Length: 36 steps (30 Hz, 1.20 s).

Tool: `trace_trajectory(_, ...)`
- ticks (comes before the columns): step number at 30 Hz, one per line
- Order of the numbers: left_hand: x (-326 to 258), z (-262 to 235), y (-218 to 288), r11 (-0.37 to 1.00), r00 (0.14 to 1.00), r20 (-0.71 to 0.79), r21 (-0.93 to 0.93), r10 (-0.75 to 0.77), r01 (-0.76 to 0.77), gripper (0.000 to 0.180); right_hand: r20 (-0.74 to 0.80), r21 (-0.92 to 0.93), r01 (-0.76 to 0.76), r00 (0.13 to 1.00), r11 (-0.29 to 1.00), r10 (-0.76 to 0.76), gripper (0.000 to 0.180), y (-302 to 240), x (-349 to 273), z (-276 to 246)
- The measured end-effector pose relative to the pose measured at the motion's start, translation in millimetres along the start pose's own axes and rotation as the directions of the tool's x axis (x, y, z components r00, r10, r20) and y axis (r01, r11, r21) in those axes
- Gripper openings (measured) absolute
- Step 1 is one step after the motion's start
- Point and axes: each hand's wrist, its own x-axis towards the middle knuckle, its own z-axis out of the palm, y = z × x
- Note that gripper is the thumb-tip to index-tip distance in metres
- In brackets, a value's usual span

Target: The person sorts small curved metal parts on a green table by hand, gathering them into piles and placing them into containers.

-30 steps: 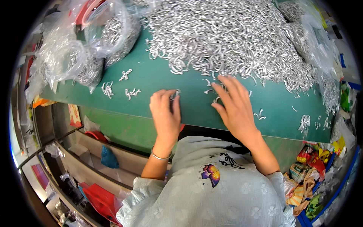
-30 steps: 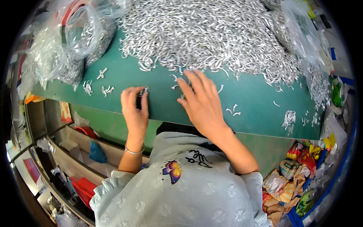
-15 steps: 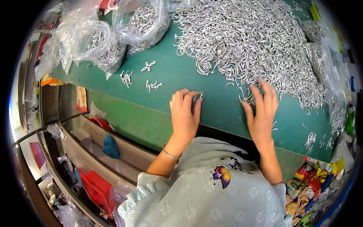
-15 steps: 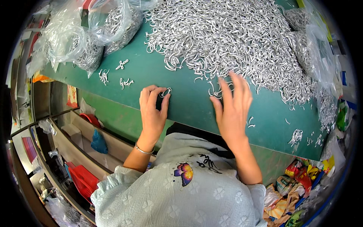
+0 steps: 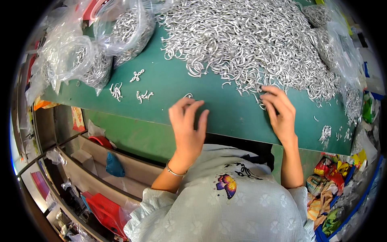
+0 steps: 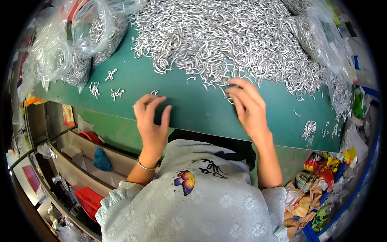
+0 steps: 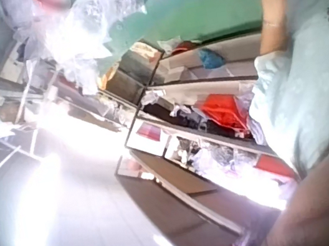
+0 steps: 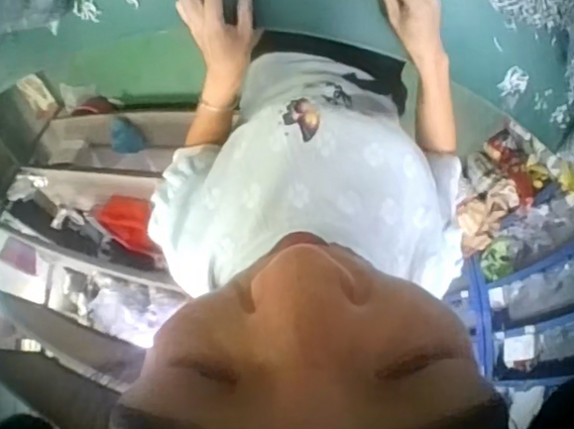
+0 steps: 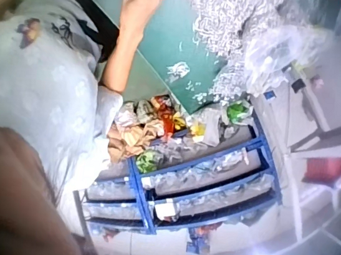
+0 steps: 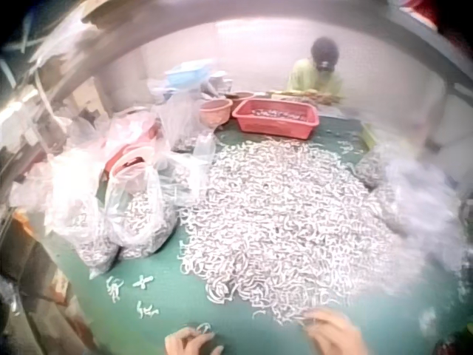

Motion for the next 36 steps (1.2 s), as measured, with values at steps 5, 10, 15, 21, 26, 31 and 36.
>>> trace_trajectory(5, 13.6, 23.5, 21.6, 0.995, 0.982, 0.17, 0.04, 0.087, -0.096, 0.04, -0.026, -0.254, -0.009, 1.0, 0.967, 0.003, 0.043, -20.1, 9.6, 13.1)
trace_trajectory(10, 33.9, 44.2, 23.8, 0.967, 0.949, 0.251, 0.119, 0.188, -0.223, 0.039, 0.166, -0.126, 0.168, 0.975, 0.978, -0.146, 0.032, -7.6, -3.8, 6.8)
trace_trajectory(15, 28.9, 41.2, 1.1, 0.997, 0.986, 0.149, 0.012, 0.076, -0.079, 0.036, 0.062, -0.162, 0.155, 0.987, 0.975, -0.146, 0.032, 2.5, -13.9, -10.8)
trace_trajectory(21, 35.5, 46.5, 28.7, 0.96, 0.921, 0.291, 0.027, 0.259, -0.278, 0.035, 0.099, -0.181, 0.129, 0.989, 0.975, -0.112, 0.033, -12.5, -2.1, 11.4)
trace_trajectory(26, 40.5, 48.9, 15.6, 0.966, 0.948, 0.192, -0.011, 0.255, -0.258, 0.022, -0.149, -0.212, 0.071, 0.983, 0.975, -0.104, 0.013, 26.4, 12.3, -12.1)
trace_trajectory(31, 45.0, 42.4, 16.5, 0.979, 0.974, 0.096, -0.032, 0.203, -0.201, 0.018, -0.246, -0.3, -0.118, 0.968, 0.947, 0.043, 0.019, 8.7, 6.6, -21.4)
trace_trajectory(36, 24.9, 27.9, 20.2, 0.998, 0.984, 0.167, -0.014, 0.064, -0.062, 0.019, -0.07, -0.263, -0.044, 0.997, 0.964, 0.026, 0.024, -16.7, -3.4, 1.7)
